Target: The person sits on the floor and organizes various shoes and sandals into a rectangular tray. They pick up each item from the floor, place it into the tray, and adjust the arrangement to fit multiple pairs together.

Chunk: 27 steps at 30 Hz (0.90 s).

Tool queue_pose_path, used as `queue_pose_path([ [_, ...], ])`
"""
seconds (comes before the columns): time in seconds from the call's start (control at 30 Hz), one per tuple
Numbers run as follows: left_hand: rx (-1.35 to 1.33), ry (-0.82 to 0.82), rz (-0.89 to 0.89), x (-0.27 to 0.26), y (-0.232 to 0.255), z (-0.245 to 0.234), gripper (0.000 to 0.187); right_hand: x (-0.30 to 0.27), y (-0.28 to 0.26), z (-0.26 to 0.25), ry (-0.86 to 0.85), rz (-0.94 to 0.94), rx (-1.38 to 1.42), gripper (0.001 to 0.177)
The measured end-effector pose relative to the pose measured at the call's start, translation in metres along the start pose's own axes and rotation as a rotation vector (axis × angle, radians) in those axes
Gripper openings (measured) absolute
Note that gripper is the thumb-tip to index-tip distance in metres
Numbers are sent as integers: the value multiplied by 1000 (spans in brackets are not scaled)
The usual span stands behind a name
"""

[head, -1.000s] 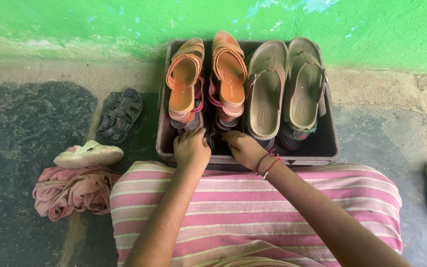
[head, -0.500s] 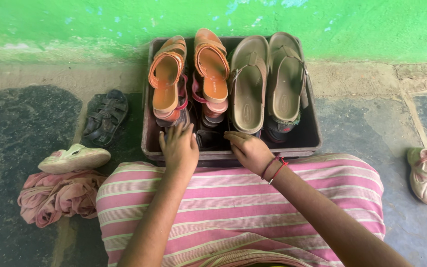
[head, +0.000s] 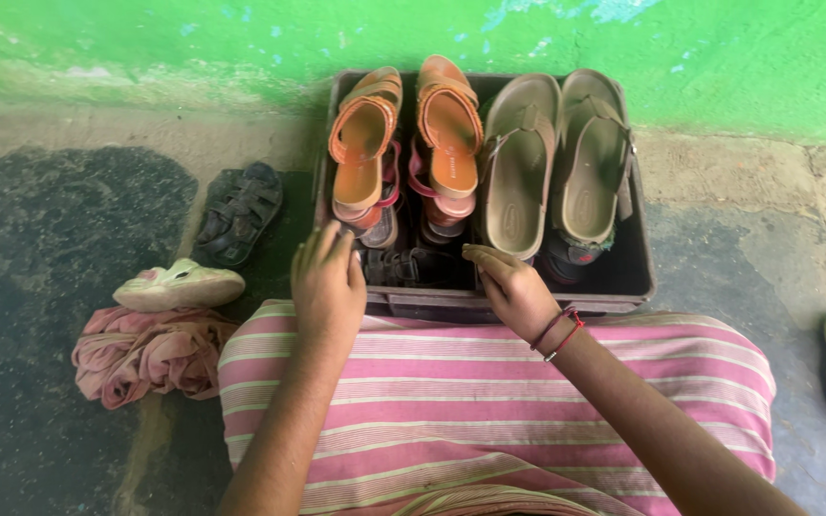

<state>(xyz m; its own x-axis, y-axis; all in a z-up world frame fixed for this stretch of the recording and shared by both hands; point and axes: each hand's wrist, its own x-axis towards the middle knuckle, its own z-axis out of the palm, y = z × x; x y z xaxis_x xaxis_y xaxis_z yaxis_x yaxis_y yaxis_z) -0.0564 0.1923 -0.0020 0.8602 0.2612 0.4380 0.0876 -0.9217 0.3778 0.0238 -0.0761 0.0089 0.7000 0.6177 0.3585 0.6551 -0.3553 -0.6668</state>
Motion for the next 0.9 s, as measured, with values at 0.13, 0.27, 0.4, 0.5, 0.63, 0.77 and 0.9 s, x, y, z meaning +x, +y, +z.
queue_pose_path([
  [0.13,92,9,-65,10,-27,-12,29,15,-4,8,9,-50,-6,35],
  [0.27,132,17,-119,18,-64,-20,33,32,-8,18,7,-102,-26,34],
  [0.4,170,53,-142,17,-105,-21,37,47,-13,32,28,-159,-45,36],
  [0.5,198,38,-203,18,-133,-12,38,58,-16,41,-5,-171,-31,38],
  [0.63,230,-3,-262,19,-164,1,41,70,-16,56,-49,-174,-18,38],
  [0.77,276,-75,-284,16,-189,15,40,80,-13,73,-48,-127,-36,35],
  [0.9,345,-148,-315,15,-208,27,41,82,-10,88,-69,-41,-34,34],
])
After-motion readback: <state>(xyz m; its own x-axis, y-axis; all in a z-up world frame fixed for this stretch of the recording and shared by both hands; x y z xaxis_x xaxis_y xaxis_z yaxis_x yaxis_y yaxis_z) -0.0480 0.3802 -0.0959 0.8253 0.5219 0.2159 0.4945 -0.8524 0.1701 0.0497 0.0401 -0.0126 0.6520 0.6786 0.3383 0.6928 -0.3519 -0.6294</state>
